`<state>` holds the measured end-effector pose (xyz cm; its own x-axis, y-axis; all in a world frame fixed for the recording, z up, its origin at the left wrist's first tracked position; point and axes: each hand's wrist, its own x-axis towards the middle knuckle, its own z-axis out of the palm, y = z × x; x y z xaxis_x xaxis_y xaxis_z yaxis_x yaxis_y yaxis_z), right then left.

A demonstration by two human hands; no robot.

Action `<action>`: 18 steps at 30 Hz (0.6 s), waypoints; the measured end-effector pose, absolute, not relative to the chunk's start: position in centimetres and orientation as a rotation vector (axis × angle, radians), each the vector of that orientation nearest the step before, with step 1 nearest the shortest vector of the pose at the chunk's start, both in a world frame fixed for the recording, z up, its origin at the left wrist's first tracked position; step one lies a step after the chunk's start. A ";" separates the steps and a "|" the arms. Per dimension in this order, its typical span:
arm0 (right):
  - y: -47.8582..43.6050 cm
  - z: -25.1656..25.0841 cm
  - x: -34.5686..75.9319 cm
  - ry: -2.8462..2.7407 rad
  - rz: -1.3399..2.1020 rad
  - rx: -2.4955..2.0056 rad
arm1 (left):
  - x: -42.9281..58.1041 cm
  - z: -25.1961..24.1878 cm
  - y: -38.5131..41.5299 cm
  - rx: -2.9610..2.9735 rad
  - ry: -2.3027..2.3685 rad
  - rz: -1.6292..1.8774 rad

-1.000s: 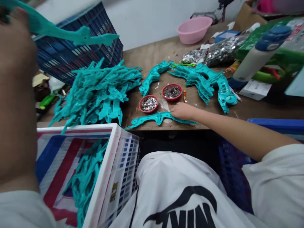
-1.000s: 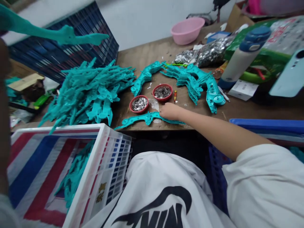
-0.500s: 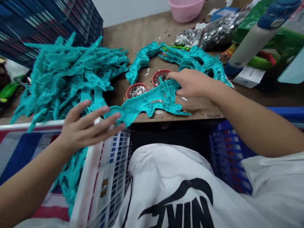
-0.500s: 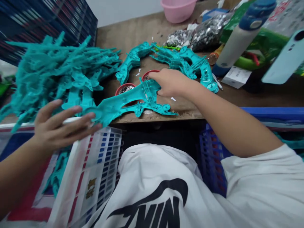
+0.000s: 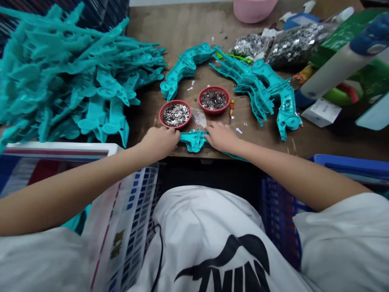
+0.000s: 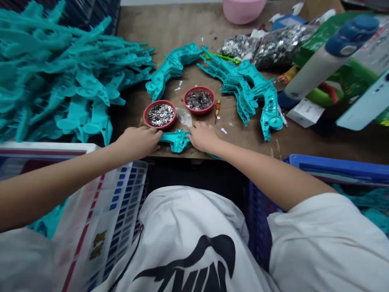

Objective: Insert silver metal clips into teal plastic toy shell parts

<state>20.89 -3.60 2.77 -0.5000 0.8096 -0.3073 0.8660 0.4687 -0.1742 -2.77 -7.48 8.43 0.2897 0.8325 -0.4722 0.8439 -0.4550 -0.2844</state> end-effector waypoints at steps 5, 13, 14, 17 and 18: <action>-3.4 3.8 21.8 2.474 -0.425 1.295 | -1.7 6.3 -5.9 2.416 1.667 -0.918; -0.8 5.8 25.0 2.171 -0.293 1.236 | 0.9 7.0 -4.8 2.461 1.489 -0.759; -0.5 5.8 25.5 2.174 -0.269 1.244 | 0.9 7.2 -4.7 2.456 1.501 -0.749; 0.0 5.8 26.2 2.266 -0.232 1.262 | 0.3 7.6 -4.7 2.439 1.566 -0.779; 0.0 5.7 26.2 2.309 -0.240 1.266 | -0.1 7.7 -4.7 2.430 1.584 -0.802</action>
<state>26.18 0.02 5.69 -0.4478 0.7423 -0.4985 0.8289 0.5537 0.0799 -0.06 -4.74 7.69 0.3072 0.8110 -0.4978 0.8811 -0.4401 -0.1732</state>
